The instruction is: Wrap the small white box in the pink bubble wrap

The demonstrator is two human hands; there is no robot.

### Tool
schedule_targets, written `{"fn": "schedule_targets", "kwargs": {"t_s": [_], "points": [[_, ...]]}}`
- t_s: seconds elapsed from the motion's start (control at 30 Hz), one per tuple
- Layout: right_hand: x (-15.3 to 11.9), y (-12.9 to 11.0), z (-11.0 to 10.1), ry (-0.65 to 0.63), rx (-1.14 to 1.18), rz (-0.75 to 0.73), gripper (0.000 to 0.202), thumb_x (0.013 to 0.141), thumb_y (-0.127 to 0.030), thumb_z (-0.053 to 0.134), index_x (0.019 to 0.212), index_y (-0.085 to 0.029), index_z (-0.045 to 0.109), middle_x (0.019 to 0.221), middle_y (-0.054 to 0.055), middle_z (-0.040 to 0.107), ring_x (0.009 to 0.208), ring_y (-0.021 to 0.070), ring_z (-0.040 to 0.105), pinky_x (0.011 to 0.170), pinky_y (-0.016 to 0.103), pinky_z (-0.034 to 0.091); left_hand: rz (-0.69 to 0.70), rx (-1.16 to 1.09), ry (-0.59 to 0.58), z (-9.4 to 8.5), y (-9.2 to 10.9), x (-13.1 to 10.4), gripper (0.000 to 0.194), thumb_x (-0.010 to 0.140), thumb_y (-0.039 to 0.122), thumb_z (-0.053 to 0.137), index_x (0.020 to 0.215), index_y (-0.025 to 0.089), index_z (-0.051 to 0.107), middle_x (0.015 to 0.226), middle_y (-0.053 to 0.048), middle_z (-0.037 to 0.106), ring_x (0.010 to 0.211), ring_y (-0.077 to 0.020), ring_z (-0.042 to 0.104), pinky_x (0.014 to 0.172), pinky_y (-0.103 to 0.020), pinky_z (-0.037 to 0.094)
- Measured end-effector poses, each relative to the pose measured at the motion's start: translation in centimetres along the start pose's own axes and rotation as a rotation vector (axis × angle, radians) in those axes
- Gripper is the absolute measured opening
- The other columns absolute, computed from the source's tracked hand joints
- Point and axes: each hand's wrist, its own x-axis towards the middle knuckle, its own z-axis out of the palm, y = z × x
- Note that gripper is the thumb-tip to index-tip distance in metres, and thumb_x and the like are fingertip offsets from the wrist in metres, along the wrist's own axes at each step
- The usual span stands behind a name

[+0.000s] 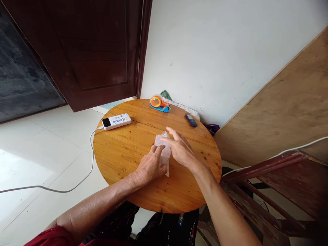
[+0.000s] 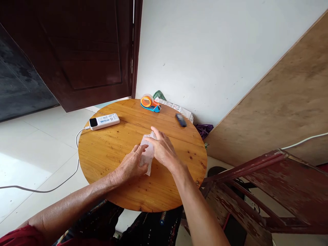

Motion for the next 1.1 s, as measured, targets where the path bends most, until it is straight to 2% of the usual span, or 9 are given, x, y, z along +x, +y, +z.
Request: {"fn": "schedule_targets", "kwargs": {"t_s": [0.1, 0.17, 0.37, 0.5, 0.6, 0.67, 0.73, 0.83, 1.1], "points": [[2.1, 0.6, 0.2, -0.141, -0.132, -0.062, 0.035, 0.074, 0.001, 0.051, 0.087, -0.022, 0.073, 0.153, 0.006, 0.041, 0.136, 0.0324, 0.041, 0.106, 0.052, 0.040, 0.001, -0.025, -0.042, 0.0, -0.2, 0.4, 0.077, 0.076, 0.022, 0.059, 0.147, 0.018, 0.029, 0.132, -0.015, 0.055, 0.107, -0.0318, 0.064, 0.093, -0.047, 0.053], [2.8, 1.0, 0.0, -0.147, -0.149, -0.069, 0.026, 0.075, -0.002, 0.052, 0.075, -0.021, 0.070, 0.153, 0.005, 0.041, 0.137, 0.0331, 0.039, 0.106, 0.054, 0.039, 0.015, -0.051, -0.062, 0.0, -0.3, 0.6, 0.080, 0.076, 0.022, 0.059, 0.149, 0.016, 0.026, 0.131, -0.016, 0.057, 0.110, -0.0322, 0.063, 0.096, -0.047, 0.052], [3.5, 1.4, 0.8, -0.175, -0.075, -0.071, 0.021, 0.075, -0.008, 0.055, 0.071, -0.022, 0.069, 0.153, 0.003, 0.043, 0.138, 0.0312, 0.038, 0.109, 0.052, 0.036, 0.038, -0.054, -0.048, 0.0, -0.3, 0.4, 0.080, 0.075, 0.022, 0.059, 0.149, 0.017, 0.027, 0.133, -0.016, 0.054, 0.108, -0.0308, 0.064, 0.094, -0.046, 0.053], [3.2, 1.8, 2.6, -0.213, 0.021, -0.027, 0.016, 0.074, -0.014, 0.058, 0.072, -0.023, 0.071, 0.151, 0.003, 0.046, 0.137, 0.0309, 0.040, 0.111, 0.050, 0.035, 0.048, -0.028, -0.013, 0.0, -0.1, -0.1, 0.065, 0.078, 0.022, 0.056, 0.141, 0.025, 0.041, 0.137, -0.012, 0.047, 0.091, -0.0239, 0.067, 0.082, -0.041, 0.058], [2.1, 2.7, 2.8, -0.021, 0.155, 0.096, 0.027, 0.075, -0.015, 0.057, 0.095, -0.024, 0.073, 0.144, 0.007, 0.052, 0.130, 0.0276, 0.050, 0.109, 0.045, 0.040, 0.053, -0.006, -0.017, 0.2, -0.2, -0.3, 0.046, 0.081, 0.024, 0.056, 0.127, 0.024, 0.058, 0.131, -0.010, 0.049, 0.087, -0.0216, 0.067, 0.082, -0.040, 0.058], [1.0, 3.5, 2.4, 0.115, 0.264, 0.290, 0.032, 0.077, -0.019, 0.057, 0.106, -0.021, 0.069, 0.128, 0.011, 0.063, 0.114, 0.0255, 0.062, 0.095, 0.041, 0.051, 0.050, -0.001, -0.014, 0.3, -0.3, -0.2, 0.038, 0.082, 0.025, 0.057, 0.119, 0.022, 0.063, 0.130, -0.010, 0.050, 0.085, -0.0213, 0.067, 0.084, -0.039, 0.058], [0.0, 4.0, 2.0, 0.126, 0.399, 0.538, 0.034, 0.079, -0.027, 0.059, 0.111, -0.018, 0.065, 0.109, 0.012, 0.070, 0.090, 0.0227, 0.069, 0.068, 0.032, 0.056, 0.048, -0.005, -0.006, 0.5, -0.4, -0.2, 0.037, 0.081, 0.025, 0.058, 0.118, 0.022, 0.064, 0.130, -0.009, 0.051, 0.084, -0.0205, 0.067, 0.084, -0.038, 0.058], [-0.5, 3.8, 2.0, 0.057, 0.597, 0.784, 0.045, 0.077, -0.034, 0.065, 0.116, -0.014, 0.060, 0.094, 0.010, 0.072, 0.066, 0.0180, 0.068, 0.040, 0.020, 0.040, 0.041, -0.006, 0.013, 0.6, -0.5, -0.2, 0.038, 0.080, 0.024, 0.060, 0.118, 0.023, 0.064, 0.129, -0.009, 0.052, 0.084, -0.0199, 0.068, 0.085, -0.036, 0.058], [2.2, 2.8, 3.5, 0.045, 0.788, 0.811, 0.034, 0.062, -0.035, 0.079, 0.084, -0.018, 0.060, 0.053, -0.005, 0.056, 0.040, 0.0082, 0.044, 0.035, 0.019, 0.023, 0.089, 0.040, 0.000, 0.4, -0.6, -0.3, 0.045, 0.080, 0.023, 0.059, 0.126, 0.023, 0.060, 0.155, -0.012, 0.032, 0.086, -0.0229, 0.071, 0.084, -0.043, 0.060]]}}
